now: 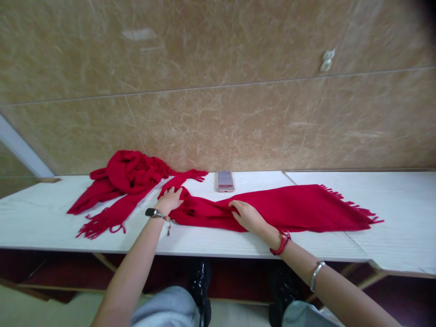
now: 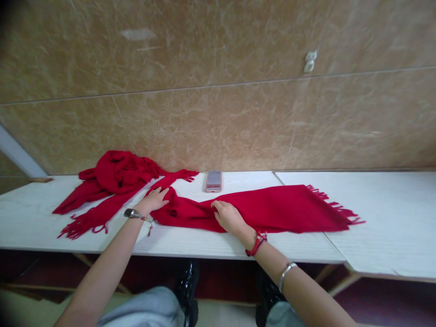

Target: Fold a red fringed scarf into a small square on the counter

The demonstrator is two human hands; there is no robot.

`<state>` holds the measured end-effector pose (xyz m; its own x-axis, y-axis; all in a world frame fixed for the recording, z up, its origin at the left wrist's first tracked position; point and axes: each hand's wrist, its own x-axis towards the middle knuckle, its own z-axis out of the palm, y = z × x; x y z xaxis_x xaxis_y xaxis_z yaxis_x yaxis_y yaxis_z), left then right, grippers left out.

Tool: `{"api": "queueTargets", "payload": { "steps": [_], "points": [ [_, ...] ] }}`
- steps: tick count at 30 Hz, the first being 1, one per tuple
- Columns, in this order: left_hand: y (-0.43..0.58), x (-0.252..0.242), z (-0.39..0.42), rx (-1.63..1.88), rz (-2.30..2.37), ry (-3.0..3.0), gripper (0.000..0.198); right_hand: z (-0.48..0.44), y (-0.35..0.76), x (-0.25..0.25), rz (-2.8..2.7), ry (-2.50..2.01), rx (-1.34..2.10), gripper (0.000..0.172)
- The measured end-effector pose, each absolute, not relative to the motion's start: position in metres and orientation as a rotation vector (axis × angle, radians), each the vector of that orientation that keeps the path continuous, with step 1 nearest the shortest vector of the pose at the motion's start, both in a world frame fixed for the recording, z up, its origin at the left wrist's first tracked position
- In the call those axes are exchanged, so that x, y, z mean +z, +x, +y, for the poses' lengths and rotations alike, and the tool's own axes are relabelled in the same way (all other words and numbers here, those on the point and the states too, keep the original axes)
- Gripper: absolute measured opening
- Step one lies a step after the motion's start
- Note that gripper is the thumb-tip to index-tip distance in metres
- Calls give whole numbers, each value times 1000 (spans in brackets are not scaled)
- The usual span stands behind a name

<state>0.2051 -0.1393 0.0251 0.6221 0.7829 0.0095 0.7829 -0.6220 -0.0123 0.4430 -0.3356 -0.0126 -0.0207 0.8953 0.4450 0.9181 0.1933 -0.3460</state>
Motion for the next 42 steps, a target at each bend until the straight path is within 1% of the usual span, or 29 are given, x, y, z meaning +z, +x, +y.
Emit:
{"api": "queueTargets", "payload": {
  "steps": [1,4,6,9,13,15,19,21,24,27,29,32,35,36,39,42],
  "points": [
    [212,29,-147,-15,-1316,-2830,51,-336,443,-12,-1883,-1671,-56,25],
    [235,40,-172,-82,-792,-3059,47,-337,444,-12,-1869,-1573,-45,31],
    [248,47,-186,-39,-600,-3179,43,-337,445,-12,-1884,-1505,-31,32],
    [259,55,-197,-14,-519,-3234,34,-337,446,-12,-1888,-1458,-10,34],
    [258,64,-201,-140,-473,-3137,22,-340,446,-8,-1903,-1421,-5,38],
    [255,68,-203,-113,-437,-3123,22,-345,445,-4,-1952,-1399,2,42],
    [250,71,-214,56,-360,-3157,29,-363,449,3,-2101,-1409,51,55],
    [250,69,-221,144,-363,-3152,31,-375,456,4,-2156,-1420,48,57],
    [255,66,-234,237,-356,-3125,31,-392,471,2,-2184,-1436,-40,56],
    [267,62,-250,235,-310,-3118,35,-407,487,-2,-2165,-1481,-135,51],
    [278,59,-261,228,-248,-3131,41,-417,495,-4,-2146,-1514,-127,47],
    [292,55,-274,226,-159,-3142,42,-430,506,-8,-2108,-1543,-79,42],
    [302,51,-277,95,-158,-3169,51,-440,514,-12,-2045,-1578,-68,34],
    [305,50,-276,20,-176,-3182,51,-442,516,-14,-2031,-1589,-61,31],
    [313,45,-266,-200,-331,-3169,38,-443,521,-14,-2037,-1584,-45,24],
    [323,41,-255,-248,-519,-3134,32,-439,523,-11,-2096,-1572,-62,24]
  ]
}}
